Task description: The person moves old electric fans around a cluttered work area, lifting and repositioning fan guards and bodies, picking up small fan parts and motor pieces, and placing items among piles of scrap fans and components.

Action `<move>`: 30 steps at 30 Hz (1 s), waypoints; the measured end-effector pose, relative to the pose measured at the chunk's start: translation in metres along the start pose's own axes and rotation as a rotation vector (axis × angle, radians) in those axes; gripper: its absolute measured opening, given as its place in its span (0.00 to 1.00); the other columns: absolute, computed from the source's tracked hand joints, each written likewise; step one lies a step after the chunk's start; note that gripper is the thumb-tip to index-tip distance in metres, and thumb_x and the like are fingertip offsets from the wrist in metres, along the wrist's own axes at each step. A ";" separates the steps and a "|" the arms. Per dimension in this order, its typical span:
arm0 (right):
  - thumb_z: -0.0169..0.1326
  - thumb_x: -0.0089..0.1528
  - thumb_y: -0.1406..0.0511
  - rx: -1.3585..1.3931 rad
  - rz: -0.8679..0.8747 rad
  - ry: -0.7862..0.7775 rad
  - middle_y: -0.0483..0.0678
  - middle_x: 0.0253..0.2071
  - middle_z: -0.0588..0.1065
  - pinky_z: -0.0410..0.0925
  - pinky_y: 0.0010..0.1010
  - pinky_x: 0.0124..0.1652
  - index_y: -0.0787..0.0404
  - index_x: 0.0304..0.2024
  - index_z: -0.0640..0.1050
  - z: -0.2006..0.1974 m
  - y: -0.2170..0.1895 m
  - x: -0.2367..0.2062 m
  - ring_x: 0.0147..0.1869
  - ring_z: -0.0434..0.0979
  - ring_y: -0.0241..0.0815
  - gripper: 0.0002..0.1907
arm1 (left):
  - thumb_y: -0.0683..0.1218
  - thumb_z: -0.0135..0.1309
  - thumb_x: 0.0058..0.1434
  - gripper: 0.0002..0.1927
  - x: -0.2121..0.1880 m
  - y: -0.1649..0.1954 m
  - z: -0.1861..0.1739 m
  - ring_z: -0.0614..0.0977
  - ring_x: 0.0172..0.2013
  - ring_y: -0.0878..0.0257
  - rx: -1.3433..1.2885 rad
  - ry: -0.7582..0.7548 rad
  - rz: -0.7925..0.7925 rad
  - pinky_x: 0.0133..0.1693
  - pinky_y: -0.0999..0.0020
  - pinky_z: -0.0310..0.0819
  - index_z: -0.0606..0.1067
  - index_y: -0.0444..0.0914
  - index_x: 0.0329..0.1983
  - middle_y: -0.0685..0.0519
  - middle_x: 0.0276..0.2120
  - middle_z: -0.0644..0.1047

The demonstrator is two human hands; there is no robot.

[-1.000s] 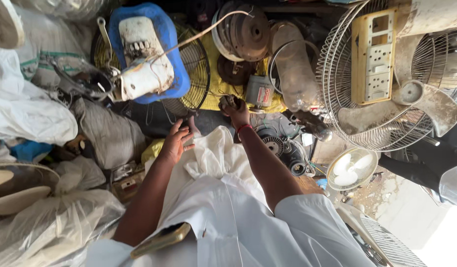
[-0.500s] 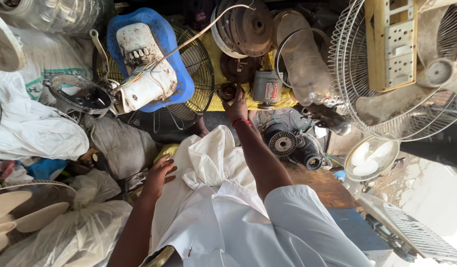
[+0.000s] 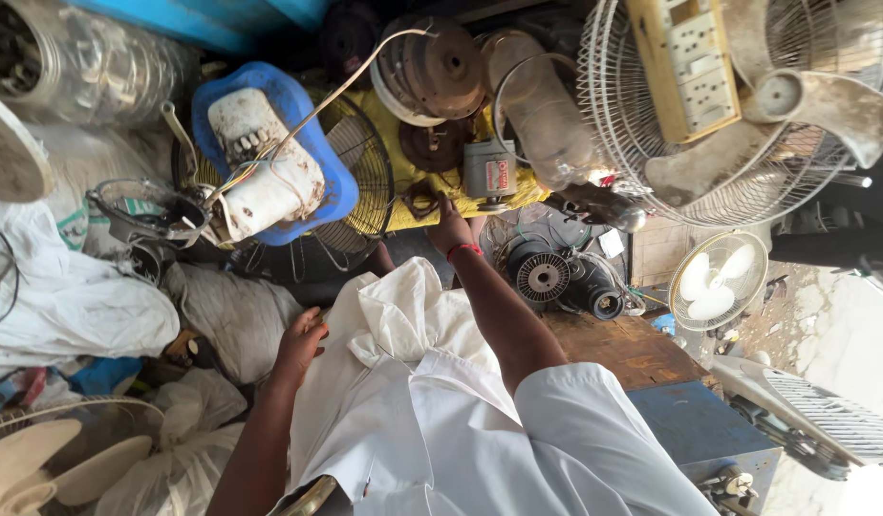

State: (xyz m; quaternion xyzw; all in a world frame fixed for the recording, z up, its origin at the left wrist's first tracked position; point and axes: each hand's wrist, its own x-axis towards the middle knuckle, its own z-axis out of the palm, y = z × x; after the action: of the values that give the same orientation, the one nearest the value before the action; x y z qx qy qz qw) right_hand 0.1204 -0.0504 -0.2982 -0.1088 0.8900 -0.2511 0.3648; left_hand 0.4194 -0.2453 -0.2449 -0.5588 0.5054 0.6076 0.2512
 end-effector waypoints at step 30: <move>0.63 0.59 0.61 0.420 0.112 0.123 0.62 0.45 0.79 0.74 0.44 0.50 0.58 0.58 0.75 -0.038 0.014 0.011 0.52 0.81 0.59 0.26 | 0.51 0.54 0.64 0.31 -0.004 0.056 0.055 0.79 0.54 0.59 0.082 -0.039 0.070 0.49 0.59 0.73 0.67 0.42 0.71 0.47 0.65 0.73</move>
State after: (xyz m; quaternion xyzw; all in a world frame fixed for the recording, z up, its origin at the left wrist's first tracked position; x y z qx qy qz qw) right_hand 0.0855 -0.0287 -0.2885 0.0347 0.8432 -0.4164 0.3381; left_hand 0.3480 -0.2155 -0.2303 -0.5179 0.5442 0.6057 0.2623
